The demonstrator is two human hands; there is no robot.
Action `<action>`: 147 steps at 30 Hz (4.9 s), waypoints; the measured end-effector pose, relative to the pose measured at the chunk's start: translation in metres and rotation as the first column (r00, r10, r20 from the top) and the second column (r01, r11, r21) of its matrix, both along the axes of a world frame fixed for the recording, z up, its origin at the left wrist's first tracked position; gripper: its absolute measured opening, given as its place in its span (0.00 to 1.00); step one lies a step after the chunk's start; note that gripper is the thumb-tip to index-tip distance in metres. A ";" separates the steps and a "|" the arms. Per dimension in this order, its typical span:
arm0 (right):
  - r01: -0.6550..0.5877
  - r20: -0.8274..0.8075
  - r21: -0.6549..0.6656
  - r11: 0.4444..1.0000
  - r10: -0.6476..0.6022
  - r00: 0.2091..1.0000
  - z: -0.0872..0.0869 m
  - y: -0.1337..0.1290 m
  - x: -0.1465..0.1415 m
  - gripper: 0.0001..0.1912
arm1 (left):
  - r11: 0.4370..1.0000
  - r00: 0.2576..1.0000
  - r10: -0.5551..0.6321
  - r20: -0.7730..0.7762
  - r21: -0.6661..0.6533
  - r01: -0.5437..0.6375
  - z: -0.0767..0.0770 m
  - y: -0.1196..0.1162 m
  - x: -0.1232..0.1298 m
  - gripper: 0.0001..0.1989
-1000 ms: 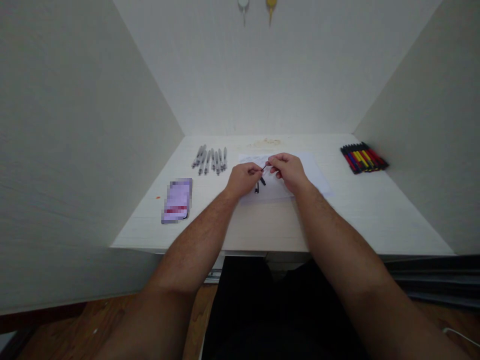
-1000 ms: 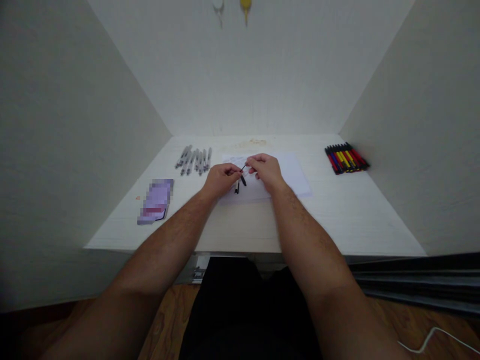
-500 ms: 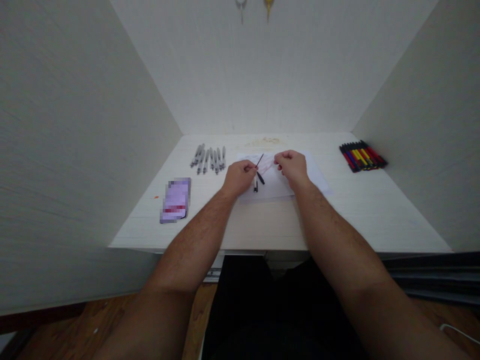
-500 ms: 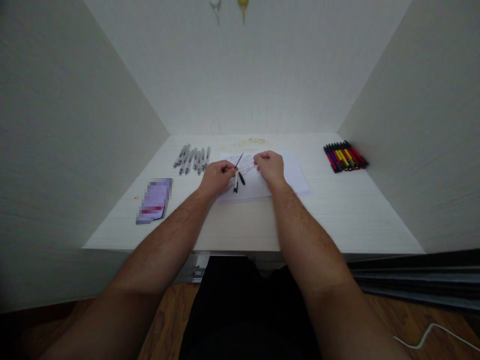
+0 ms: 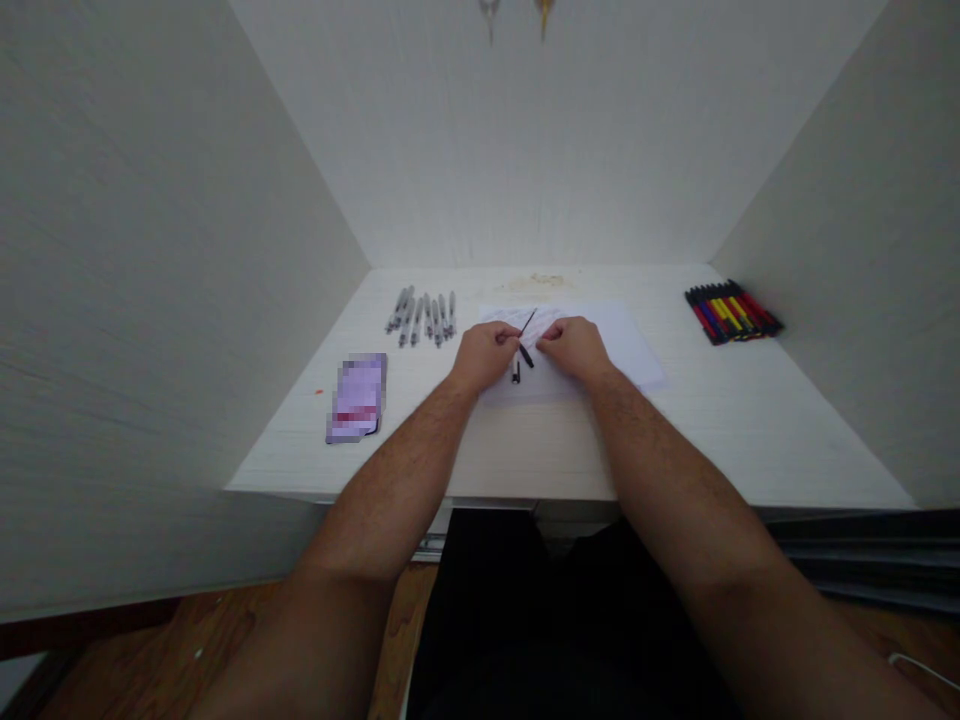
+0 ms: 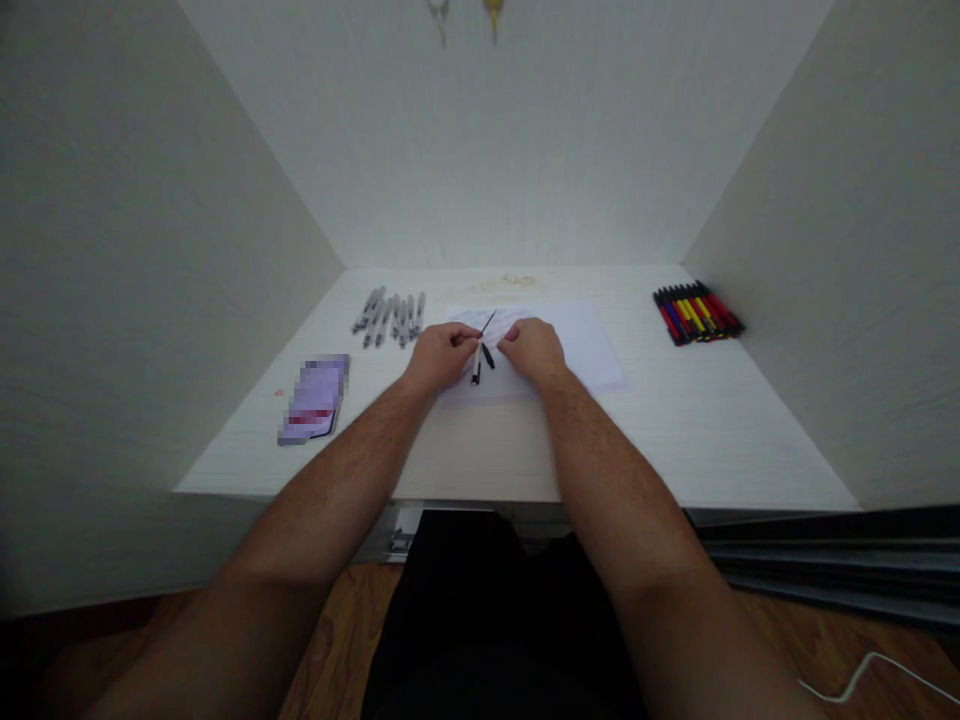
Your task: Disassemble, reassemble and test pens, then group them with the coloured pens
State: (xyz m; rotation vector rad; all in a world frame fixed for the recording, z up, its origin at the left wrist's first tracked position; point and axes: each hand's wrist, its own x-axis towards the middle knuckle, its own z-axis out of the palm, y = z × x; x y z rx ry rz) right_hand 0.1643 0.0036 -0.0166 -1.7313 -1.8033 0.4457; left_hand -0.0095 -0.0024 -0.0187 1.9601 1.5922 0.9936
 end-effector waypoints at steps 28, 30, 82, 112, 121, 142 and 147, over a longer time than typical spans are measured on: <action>-0.026 -0.848 0.021 0.999 0.032 0.528 0.007 0.004 -0.007 0.05 | 0.989 0.985 -0.148 0.093 -0.007 0.149 0.000 -0.005 0.004 0.09; 0.039 -0.843 0.021 0.999 -0.003 0.538 0.006 0.007 -0.005 0.04 | 0.992 0.990 -0.122 0.077 -0.025 0.124 0.002 -0.005 0.003 0.09; 0.121 -0.488 -0.049 0.991 -0.129 0.863 -0.027 0.027 0.059 0.05 | 0.989 0.922 0.016 -0.386 -0.129 -0.071 0.001 0.014 -0.022 0.13; 0.274 -0.467 -0.008 0.962 -0.246 0.849 -0.024 0.036 0.048 0.05 | 0.998 0.981 0.040 -0.188 -0.044 -0.049 0.000 0.016 -0.031 0.07; 0.199 -0.298 0.100 0.975 -0.161 0.941 -0.027 0.034 0.045 0.07 | 0.987 0.986 -0.117 -0.119 -0.124 0.102 -0.001 0.006 -0.020 0.07; 0.128 -0.205 0.145 0.981 -0.097 0.974 -0.019 0.025 0.039 0.06 | 0.990 0.973 -0.085 -0.213 -0.132 0.057 0.002 0.009 -0.022 0.12; 0.116 -0.191 0.166 0.979 -0.084 0.978 -0.020 0.026 0.039 0.07 | 0.988 0.977 -0.086 -0.196 -0.142 0.058 0.002 0.009 -0.022 0.13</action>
